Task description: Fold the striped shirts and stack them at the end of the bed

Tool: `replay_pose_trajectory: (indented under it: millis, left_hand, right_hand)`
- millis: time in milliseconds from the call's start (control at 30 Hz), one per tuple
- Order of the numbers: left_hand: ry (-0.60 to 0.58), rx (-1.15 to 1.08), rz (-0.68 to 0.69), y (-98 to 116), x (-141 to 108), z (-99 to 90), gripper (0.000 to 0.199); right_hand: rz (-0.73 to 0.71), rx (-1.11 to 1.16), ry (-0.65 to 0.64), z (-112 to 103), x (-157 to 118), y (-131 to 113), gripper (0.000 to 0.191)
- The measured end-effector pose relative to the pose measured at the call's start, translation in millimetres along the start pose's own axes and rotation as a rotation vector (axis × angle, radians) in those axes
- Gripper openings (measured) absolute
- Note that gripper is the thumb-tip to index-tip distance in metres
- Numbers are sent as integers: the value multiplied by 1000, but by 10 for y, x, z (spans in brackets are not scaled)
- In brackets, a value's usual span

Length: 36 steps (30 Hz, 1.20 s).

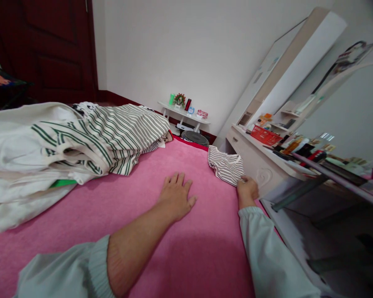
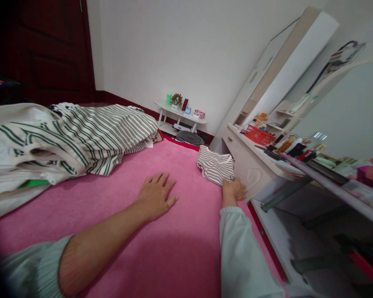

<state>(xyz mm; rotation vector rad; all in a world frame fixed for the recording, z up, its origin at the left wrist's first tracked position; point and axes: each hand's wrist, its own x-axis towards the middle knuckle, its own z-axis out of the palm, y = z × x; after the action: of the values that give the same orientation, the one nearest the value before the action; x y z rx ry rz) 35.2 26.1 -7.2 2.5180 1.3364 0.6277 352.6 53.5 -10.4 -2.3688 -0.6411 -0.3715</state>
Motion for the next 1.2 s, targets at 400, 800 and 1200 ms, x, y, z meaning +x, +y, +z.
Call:
replay_pose_trajectory:
  millis: [400, 800, 1200]
  left_hand:
    - [-9, 32, 10, 2, 0, -10, 57]
    - [-19, 104, 5, 9, -13, -22, 57]
    - [-58, 106, -3, 25, -12, -59, 58]
  right_hand:
    - [-319, 79, 270, -91, -96, -154, 47]
    - [-878, -232, -305, 227, -184, -317, 57]
    - [-784, -184, -145, 80, -278, -373, 50]
